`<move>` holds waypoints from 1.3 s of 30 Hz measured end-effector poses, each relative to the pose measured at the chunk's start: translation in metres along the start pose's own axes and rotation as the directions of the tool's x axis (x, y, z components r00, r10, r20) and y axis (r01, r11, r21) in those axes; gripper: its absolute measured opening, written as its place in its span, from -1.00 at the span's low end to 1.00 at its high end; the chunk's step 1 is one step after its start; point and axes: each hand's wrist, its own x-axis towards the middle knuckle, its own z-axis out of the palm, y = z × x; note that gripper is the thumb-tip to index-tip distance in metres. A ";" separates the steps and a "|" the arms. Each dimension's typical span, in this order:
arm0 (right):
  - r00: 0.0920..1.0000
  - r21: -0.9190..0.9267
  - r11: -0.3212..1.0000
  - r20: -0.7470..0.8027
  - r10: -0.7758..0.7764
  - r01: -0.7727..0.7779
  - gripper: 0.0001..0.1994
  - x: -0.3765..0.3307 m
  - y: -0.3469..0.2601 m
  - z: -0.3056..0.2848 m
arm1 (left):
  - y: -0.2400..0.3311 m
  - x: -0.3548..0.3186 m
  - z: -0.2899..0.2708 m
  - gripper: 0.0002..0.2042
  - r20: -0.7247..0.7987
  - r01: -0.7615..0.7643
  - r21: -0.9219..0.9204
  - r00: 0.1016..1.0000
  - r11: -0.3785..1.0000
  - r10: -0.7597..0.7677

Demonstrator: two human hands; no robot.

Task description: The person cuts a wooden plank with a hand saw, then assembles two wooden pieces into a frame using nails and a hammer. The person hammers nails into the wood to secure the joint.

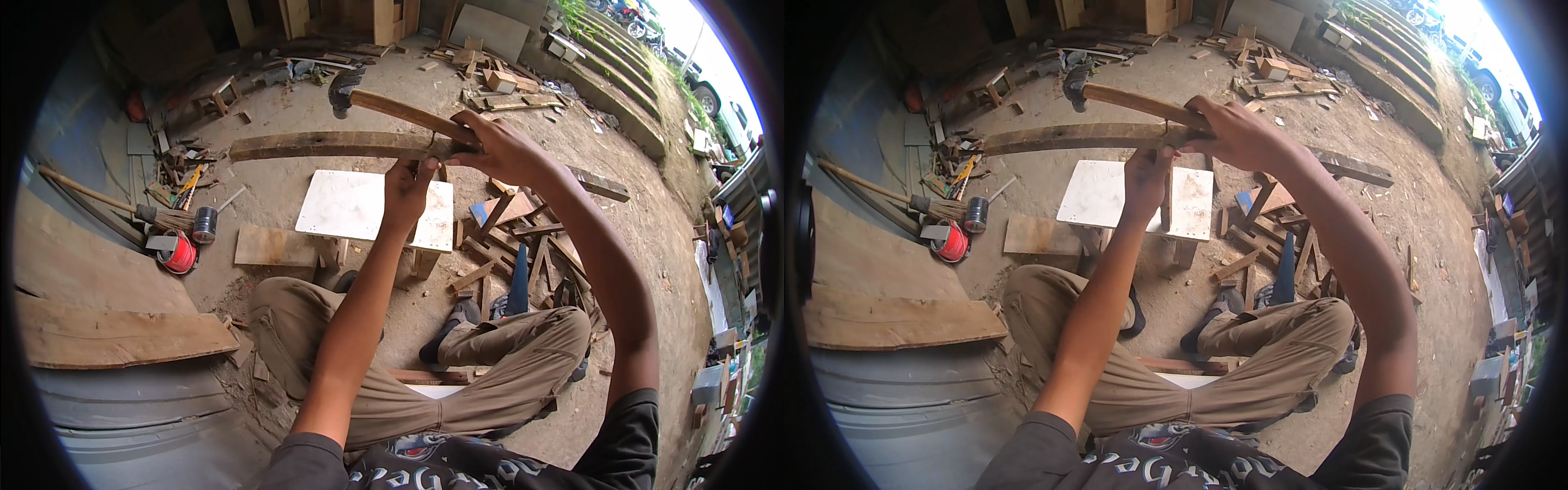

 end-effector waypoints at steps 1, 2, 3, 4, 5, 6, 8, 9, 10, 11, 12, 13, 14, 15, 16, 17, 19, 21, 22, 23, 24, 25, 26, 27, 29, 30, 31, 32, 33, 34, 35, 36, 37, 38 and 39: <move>1.000 -0.005 1.000 0.005 -0.013 0.013 -0.47 0.000 -0.003 -0.002 | 0.000 0.000 0.001 -0.76 -0.015 -0.019 -0.006 1.000 1.000 0.019; 1.000 -0.012 1.000 0.028 0.000 0.001 -0.48 0.001 -0.005 -0.004 | 0.001 0.000 0.002 -0.76 -0.031 -0.038 -0.011 0.999 0.999 0.038; 0.999 -0.020 1.000 0.052 0.013 -0.012 -0.49 0.002 -0.007 -0.006 | 0.002 0.000 0.002 -0.77 -0.032 -0.041 0.003 0.999 0.999 0.041; 0.997 -0.028 0.999 0.076 0.026 -0.024 -0.50 0.002 -0.008 -0.008 | 0.003 -0.001 0.001 -0.77 -0.034 -0.044 0.016 0.998 0.999 0.045; 0.997 -0.026 0.999 0.072 0.024 -0.022 -0.51 0.001 -0.009 -0.009 | 0.004 -0.001 0.002 -0.77 -0.036 -0.045 0.029 0.998 0.999 0.046; 0.997 -0.024 1.000 0.068 0.022 -0.020 -0.52 -0.001 -0.011 -0.010 | 0.005 -0.002 0.001 -0.76 -0.027 0.011 -0.013 1.000 1.000 -0.011; 0.999 -0.017 1.000 0.048 0.003 -0.002 -0.53 -0.003 -0.008 -0.008 | 0.007 -0.002 -0.002 -0.72 0.002 0.121 -0.096 0.993 0.988 -0.121; 0.999 -0.012 1.000 0.033 -0.013 0.014 -0.54 -0.005 -0.004 -0.006 | 0.006 -0.001 -0.003 -0.70 0.018 0.120 -0.220 0.993 0.968 -0.119; 0.999 -0.008 1.000 0.018 -0.029 0.029 -0.54 -0.006 -0.001 -0.005 | 0.004 0.004 -0.003 -0.66 0.033 0.119 -0.341 0.993 0.932 -0.115; 0.999 -0.010 1.000 0.021 -0.029 0.029 -0.55 -0.005 -0.003 -0.003 | -0.003 0.008 -0.014 -0.63 0.049 0.127 -0.327 0.992 0.937 -0.118; 0.999 -0.015 0.999 0.026 -0.029 0.029 -0.55 -0.004 -0.007 -0.004 | -0.010 0.012 -0.024 -0.60 0.065 0.133 -0.314 0.991 0.940 -0.119; 0.999 -0.020 0.999 0.030 -0.030 0.030 -0.56 -0.002 -0.010 -0.004 | -0.016 0.016 -0.034 -0.56 0.081 0.141 -0.299 0.989 0.944 -0.122; 0.999 -0.016 0.999 0.015 -0.029 0.030 -0.56 -0.003 -0.010 -0.004 | -0.018 0.017 -0.033 -0.56 0.064 0.136 -0.287 0.990 0.948 -0.123; 1.000 -0.011 0.999 0.001 -0.030 0.030 -0.56 -0.003 -0.009 -0.003 | -0.019 0.017 -0.031 -0.58 0.049 0.129 -0.236 0.992 0.963 -0.120; 0.999 -0.005 0.999 -0.014 -0.032 0.032 -0.56 -0.003 -0.009 -0.002 | -0.020 0.016 -0.030 -0.60 0.033 0.121 -0.185 0.993 0.975 -0.117; 1.000 -0.011 1.000 -0.014 -0.025 0.025 -0.56 -0.003 -0.010 -0.002 | -0.019 0.014 -0.028 -0.64 0.021 0.112 -0.093 0.994 0.989 -0.111; 1.000 -0.021 1.000 -0.013 -0.012 0.012 -0.56 -0.004 -0.012 -0.001 | -0.018 0.008 -0.027 -0.74 0.048 0.119 -0.035 0.992 0.992 -0.118; 1.000 -0.019 1.000 -0.030 -0.003 0.003 -0.55 -0.008 -0.008 -0.001 | 0.008 0.001 -0.016 -0.82 0.132 0.159 -0.110 0.981 0.981 -0.145; 0.999 -0.017 1.000 -0.039 -0.003 0.002 -0.55 -0.009 -0.008 -0.002 | 0.007 0.002 -0.014 -0.81 0.147 0.130 -0.137 0.983 0.982 -0.110; 0.998 0.001 1.000 -0.066 -0.019 0.019 -0.55 -0.008 -0.007 -0.004 | 0.006 0.003 -0.011 -0.78 0.158 0.103 -0.162 0.984 0.981 -0.077; 0.995 0.018 0.999 -0.093 -0.034 0.036 -0.55 -0.005 -0.006 -0.008 | 0.005 0.004 -0.009 -0.74 0.168 0.076 -0.188 0.985 0.979 -0.044; 0.992 0.035 0.998 -0.120 -0.048 0.052 -0.54 -0.004 -0.005 -0.012 | 0.005 0.004 -0.009 -0.74 0.175 0.081 -0.195 0.984 0.977 -0.047; 0.993 -0.017 1.000 -0.118 -0.007 0.005 -0.54 -0.005 -0.015 -0.026 | 0.004 0.005 -0.008 -0.74 0.180 0.086 -0.203 0.982 0.975 -0.049; 0.994 -0.023 1.000 -0.105 -0.020 0.018 -0.53 -0.002 -0.016 -0.031 | 0.004 0.005 -0.007 -0.73 0.186 0.091 -0.212 0.981 0.973 -0.051; 0.996 -0.039 0.998 -0.084 -0.043 0.040 -0.53 0.003 -0.015 -0.040 | 0.004 0.004 -0.008 -0.73 0.190 0.100 -0.188 0.980 0.977 -0.064; 0.998 -0.017 0.998 -0.036 0.059 -0.059 -0.56 0.002 -0.025 -0.042 | 0.004 0.004 -0.009 -0.73 0.194 0.104 -0.178 0.979 0.979 -0.069; 0.998 -0.015 0.998 -0.022 0.062 -0.062 -0.56 0.001 -0.022 -0.039 | 0.004 0.003 -0.010 -0.72 0.213 0.119 -0.151 0.973 0.981 -0.086; 0.998 -0.024 0.998 -0.014 0.064 -0.065 -0.55 -0.002 -0.015 -0.035 | 0.003 0.004 -0.009 -0.72 0.235 0.126 -0.131 0.968 0.983 -0.092; 0.998 -0.018 0.998 0.003 0.061 -0.061 -0.55 -0.002 -0.007 -0.026 | 0.003 0.003 -0.011 -0.72 0.246 0.138 -0.100 0.963 0.985 -0.110; 0.999 0.032 0.999 -0.003 0.039 -0.039 -0.54 -0.002 0.001 -0.021 | 0.003 0.003 -0.011 -0.72 0.240 0.130 -0.109 0.965 0.985 -0.101; 0.999 0.040 0.998 0.001 0.048 -0.048 -0.54 -0.003 0.002 -0.019 | 0.002 0.002 -0.009 -0.72 0.235 0.130 -0.119 0.967 0.984 -0.100; 0.998 0.047 0.997 0.005 0.058 -0.058 -0.54 -0.004 0.004 -0.016 | 0.002 0.001 -0.007 -0.73 0.229 0.130 -0.129 0.968 0.983 -0.098; 0.998 0.054 0.996 0.009 0.067 -0.068 -0.54 -0.005 0.005 -0.014 | 0.002 -0.001 -0.008 -0.73 0.223 0.128 -0.131 0.970 0.983 -0.096; 0.994 0.040 0.994 0.040 0.102 -0.104 -0.54 -0.004 -0.002 -0.019 | 0.002 0.000 -0.007 -0.73 0.218 0.122 -0.136 0.972 0.983 -0.090; 0.995 0.052 0.994 0.026 0.095 -0.096 -0.55 -0.004 -0.001 -0.017 | 0.002 0.000 -0.007 -0.74 0.213 0.116 -0.140 0.973 0.983 -0.084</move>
